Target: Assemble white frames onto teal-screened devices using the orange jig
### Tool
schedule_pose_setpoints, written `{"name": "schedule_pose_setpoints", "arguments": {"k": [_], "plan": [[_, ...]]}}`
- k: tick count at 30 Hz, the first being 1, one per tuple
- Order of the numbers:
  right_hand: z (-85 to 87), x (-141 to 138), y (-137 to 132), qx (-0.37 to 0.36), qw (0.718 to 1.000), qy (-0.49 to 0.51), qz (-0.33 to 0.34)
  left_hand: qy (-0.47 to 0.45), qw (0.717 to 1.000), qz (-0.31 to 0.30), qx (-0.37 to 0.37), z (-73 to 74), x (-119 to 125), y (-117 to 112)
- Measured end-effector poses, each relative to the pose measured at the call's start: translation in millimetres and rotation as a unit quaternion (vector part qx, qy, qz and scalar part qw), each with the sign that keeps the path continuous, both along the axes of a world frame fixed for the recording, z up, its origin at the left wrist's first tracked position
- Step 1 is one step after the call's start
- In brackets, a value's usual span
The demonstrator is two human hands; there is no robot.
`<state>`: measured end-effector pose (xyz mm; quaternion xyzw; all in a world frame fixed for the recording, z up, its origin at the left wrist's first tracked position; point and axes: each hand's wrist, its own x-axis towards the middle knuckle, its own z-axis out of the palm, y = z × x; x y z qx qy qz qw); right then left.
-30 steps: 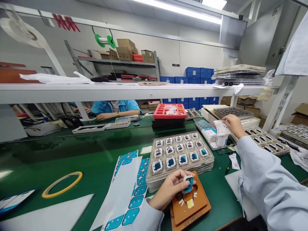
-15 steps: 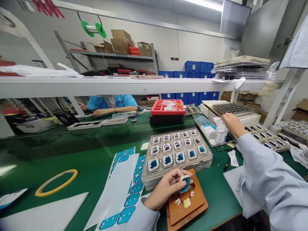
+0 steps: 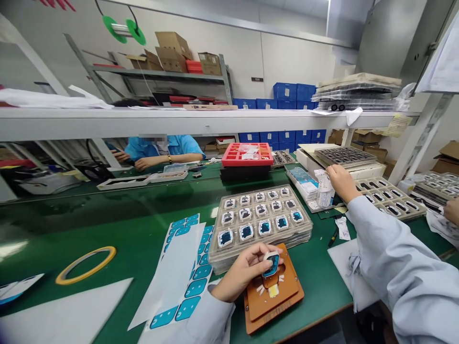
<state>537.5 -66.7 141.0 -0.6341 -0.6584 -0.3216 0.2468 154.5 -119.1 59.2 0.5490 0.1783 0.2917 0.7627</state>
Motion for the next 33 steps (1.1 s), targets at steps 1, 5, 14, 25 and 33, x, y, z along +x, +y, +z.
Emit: {"name": "schedule_pose_setpoints", "arguments": {"k": [1, 5, 14, 25, 33], "plan": [[-0.3, -1.0, 0.4, 0.005, 1.000, 0.020, 0.007, -0.003, 1.000, 0.003, -0.003, 0.4, 0.4, -0.5], [7.0, -7.0, -1.3, 0.039, 0.990, 0.123, 0.048, -0.006, 1.000, 0.017, -0.003, 1.6, 1.7, -1.4], [18.3, -76.9, -56.9, 0.049, 0.889, 0.416, 0.184, -0.031, 0.999, 0.026, 0.026, -2.3, -1.0, -0.9], [-46.7, -187.8, -79.0, -0.235, 0.580, 0.679, 0.384, -0.121, 0.986, 0.083, 0.083, -3.2, -1.6, -4.3], [-53.5, -170.3, -75.4, -0.259, 0.585, 0.646, 0.416, -0.104, 0.980, 0.167, 0.011, 1.5, 0.1, -7.5]]}}
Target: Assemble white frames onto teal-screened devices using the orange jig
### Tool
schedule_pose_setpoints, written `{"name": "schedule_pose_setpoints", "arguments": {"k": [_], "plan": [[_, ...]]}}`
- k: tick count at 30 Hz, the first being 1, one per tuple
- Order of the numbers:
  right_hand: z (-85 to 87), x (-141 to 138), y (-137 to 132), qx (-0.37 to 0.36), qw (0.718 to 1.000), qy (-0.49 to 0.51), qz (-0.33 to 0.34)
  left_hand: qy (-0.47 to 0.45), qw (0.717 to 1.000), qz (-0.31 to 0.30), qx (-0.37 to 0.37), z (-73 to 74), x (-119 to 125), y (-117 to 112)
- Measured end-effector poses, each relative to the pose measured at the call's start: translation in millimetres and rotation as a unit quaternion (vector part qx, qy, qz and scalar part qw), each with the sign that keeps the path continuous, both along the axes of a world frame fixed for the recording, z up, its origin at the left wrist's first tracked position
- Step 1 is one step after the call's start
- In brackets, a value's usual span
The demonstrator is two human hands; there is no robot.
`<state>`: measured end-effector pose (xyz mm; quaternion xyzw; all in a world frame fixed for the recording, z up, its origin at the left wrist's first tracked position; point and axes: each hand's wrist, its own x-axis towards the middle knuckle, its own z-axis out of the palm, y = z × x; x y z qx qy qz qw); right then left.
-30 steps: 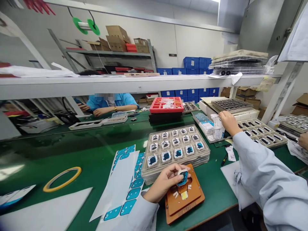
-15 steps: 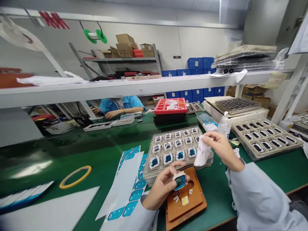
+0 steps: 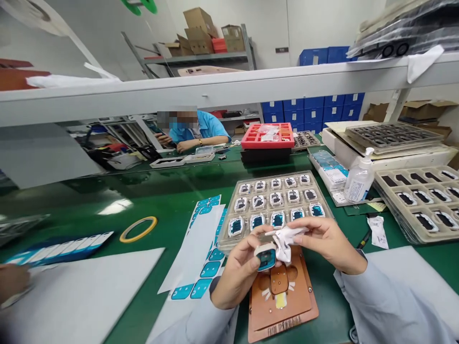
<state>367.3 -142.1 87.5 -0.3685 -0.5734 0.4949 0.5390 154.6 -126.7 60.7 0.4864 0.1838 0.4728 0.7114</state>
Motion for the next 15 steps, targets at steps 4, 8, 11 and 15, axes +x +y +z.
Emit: {"name": "schedule_pose_setpoints", "arguments": {"k": [4, 8, 11, 15], "plan": [[-4.5, -1.3, 4.1, 0.036, 0.999, -0.019, -0.021, -0.018, 0.995, 0.085, -0.044, 5.5, 0.6, -1.1], [-2.7, -2.3, 3.6, 0.085, 0.994, -0.041, -0.060, -0.016, 0.991, 0.125, -0.049, 6.8, 0.8, -0.6], [0.7, -1.5, 3.6, 0.123, 0.985, -0.078, -0.097, -0.018, 0.985, 0.166, -0.046, 5.4, 1.9, 0.3], [-0.8, -0.3, 5.4, 0.145, 0.977, -0.099, -0.125, -0.018, 0.972, 0.233, -0.033, 3.8, 2.2, 2.1]]}}
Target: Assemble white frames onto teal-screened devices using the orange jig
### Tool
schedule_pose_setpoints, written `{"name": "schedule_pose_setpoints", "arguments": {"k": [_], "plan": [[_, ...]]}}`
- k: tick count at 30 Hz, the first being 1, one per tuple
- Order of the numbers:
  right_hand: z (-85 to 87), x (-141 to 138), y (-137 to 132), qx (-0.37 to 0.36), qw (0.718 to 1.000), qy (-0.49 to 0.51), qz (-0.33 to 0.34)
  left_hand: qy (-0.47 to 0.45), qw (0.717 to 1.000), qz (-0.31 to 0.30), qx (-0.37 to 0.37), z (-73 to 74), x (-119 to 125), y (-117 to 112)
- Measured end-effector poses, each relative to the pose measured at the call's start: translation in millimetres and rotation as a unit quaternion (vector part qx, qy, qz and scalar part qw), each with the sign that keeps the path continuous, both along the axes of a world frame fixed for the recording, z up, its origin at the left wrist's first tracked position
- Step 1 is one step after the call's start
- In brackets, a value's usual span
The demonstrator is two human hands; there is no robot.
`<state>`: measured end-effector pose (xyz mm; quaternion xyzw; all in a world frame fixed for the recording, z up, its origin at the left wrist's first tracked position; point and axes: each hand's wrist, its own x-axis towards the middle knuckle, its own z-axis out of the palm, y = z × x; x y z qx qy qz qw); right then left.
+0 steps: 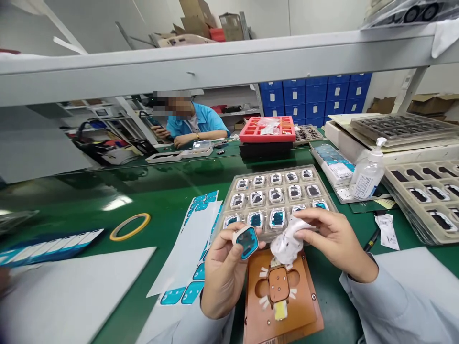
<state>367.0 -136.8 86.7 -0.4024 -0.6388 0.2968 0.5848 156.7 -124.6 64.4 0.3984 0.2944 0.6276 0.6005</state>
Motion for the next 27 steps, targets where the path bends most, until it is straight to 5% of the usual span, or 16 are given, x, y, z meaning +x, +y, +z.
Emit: {"name": "schedule_pose_setpoints", "arguments": {"k": [7, 11, 15, 27], "plan": [[-4.3, -0.2, 0.4, 0.104, 0.986, -0.129, -0.006, -0.019, 0.989, -0.126, -0.072, 2.1, -0.3, -4.0], [-4.6, -4.2, -1.1, 0.131, 0.981, -0.140, -0.031, -0.061, 0.976, -0.193, -0.083, 1.6, 0.8, -8.3], [-6.0, -9.7, -4.3, 0.134, 0.986, -0.100, 0.027, -0.044, 0.960, -0.262, -0.092, 0.6, 0.0, -10.7], [-6.8, -18.0, -8.3, 0.106, 0.986, -0.130, 0.007, -0.046, 0.946, -0.299, -0.115, 4.2, 1.6, -14.4]]}}
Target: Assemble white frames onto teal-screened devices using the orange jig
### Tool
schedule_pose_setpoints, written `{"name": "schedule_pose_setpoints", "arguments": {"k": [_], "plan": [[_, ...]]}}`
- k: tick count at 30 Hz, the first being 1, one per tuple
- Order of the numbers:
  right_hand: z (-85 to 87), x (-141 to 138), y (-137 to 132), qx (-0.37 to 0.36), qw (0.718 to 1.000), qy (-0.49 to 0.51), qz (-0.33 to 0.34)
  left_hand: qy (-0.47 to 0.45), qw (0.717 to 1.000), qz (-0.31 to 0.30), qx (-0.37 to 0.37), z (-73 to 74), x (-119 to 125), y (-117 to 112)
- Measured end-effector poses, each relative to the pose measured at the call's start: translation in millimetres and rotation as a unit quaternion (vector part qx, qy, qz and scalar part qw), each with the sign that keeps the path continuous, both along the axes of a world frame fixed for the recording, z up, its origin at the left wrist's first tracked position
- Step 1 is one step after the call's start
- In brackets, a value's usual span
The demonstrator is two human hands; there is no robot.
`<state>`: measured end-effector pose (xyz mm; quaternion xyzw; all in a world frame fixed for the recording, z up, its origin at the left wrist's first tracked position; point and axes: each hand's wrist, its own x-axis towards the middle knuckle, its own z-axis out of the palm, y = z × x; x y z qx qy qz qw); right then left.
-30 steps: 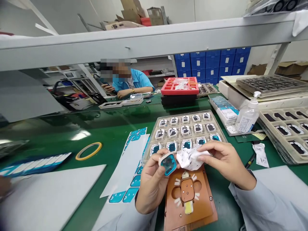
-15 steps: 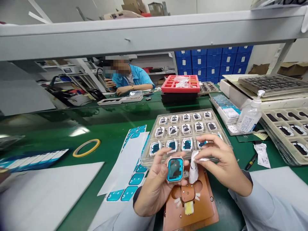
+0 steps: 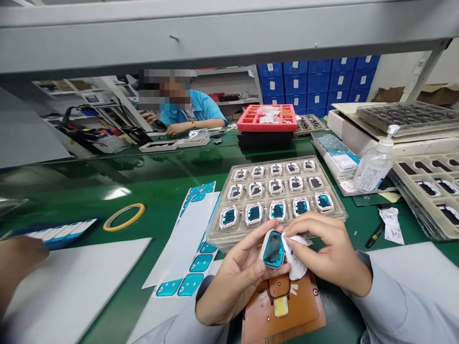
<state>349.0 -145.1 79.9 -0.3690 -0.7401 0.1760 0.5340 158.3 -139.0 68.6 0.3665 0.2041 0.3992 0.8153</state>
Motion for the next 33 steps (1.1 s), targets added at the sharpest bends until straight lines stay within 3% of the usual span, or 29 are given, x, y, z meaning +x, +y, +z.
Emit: {"name": "schedule_pose_setpoints", "arguments": {"k": [16, 23, 33], "plan": [[-3.1, -2.4, 1.2, -0.034, 0.999, -0.018, -0.029, 0.022, 0.998, 0.031, 0.055, -8.2, 3.3, -0.2], [-3.6, -4.0, 1.3, -0.019, 1.000, -0.015, -0.020, 0.016, 0.998, 0.019, 0.060, -7.7, 2.5, -0.9], [-3.8, -3.5, 2.2, -0.006, 0.999, -0.033, -0.018, 0.075, 0.990, 0.034, 0.115, -9.8, 1.8, 2.6]]}}
